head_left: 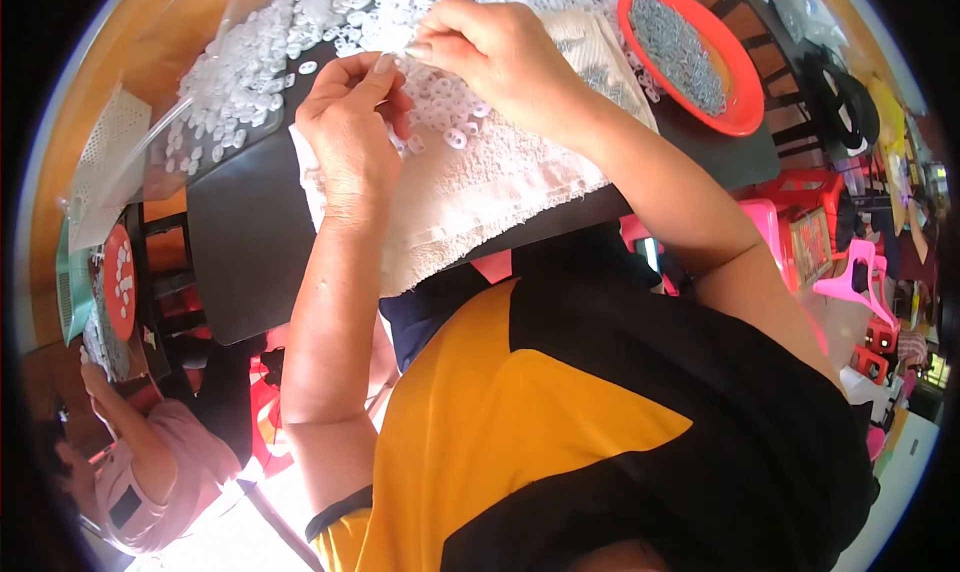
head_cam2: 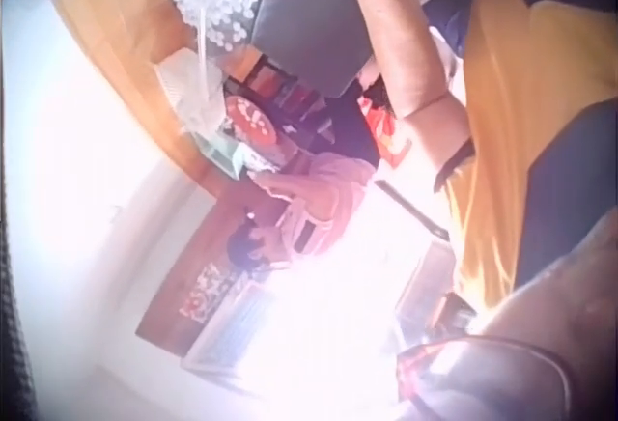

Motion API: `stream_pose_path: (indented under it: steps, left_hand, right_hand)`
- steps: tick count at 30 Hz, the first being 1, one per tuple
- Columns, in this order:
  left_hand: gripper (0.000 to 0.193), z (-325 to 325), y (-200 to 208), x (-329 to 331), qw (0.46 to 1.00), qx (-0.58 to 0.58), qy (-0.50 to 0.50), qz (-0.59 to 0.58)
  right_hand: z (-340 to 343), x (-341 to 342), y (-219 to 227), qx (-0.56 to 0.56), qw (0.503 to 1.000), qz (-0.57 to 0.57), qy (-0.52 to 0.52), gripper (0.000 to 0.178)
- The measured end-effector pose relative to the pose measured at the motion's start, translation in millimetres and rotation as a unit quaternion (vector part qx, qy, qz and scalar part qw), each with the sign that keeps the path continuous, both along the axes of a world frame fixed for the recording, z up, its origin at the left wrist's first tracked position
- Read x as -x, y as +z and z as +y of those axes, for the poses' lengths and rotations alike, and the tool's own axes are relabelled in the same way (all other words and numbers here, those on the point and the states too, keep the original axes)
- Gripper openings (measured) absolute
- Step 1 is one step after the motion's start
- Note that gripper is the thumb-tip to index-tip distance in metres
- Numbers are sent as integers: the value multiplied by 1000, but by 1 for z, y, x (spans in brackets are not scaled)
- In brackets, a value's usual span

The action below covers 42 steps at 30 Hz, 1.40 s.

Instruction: Assembling small white plastic components by hand at a workstation.

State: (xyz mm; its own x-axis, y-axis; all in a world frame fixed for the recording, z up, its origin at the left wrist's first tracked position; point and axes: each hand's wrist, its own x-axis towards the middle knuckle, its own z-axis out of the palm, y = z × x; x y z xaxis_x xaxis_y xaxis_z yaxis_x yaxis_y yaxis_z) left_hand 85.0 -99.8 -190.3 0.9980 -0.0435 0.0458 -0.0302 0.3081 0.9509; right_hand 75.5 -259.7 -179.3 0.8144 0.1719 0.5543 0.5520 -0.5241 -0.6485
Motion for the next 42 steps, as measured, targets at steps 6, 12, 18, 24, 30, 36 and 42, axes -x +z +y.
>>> stream_pose_path:
  steps: [6, 12, 18, 24, 30, 36, 42]
  left_hand:
    - [7, 8, 3, -7, 998, 23, 60, -18]
    - [8, 6, 4, -6, 999, 14, 31, -35]
    - [8, 5, 5, -3, 1000, 9, 15, -26]
    - [8, 5, 4, 0, 1000, 5, 8, -21]
    - [8, 4, 5, 1, 1000, -12, 0, -16]
    - [10, 3, 6, 1, 1000, -19, -8, -21]
    - [11, 3, 8, 3, 999, 19, -33, 0]
  right_hand:
    - [5, 28, 20, 317, 947, -30, -40, 11]
    - [9, 41, 7, 417, 909, -8, -12, 8]
    - [15, 48, 1, 420, 905, -75, -10, 7]
    - [18, 53, 3, 408, 912, -50, -13, 9]
    - [18, 59, -4, 412, 907, -85, -2, 12]
    - [21, 59, -6, 397, 910, -113, 40, 12]
    - [11, 54, -5, 352, 930, -103, 28, 10]
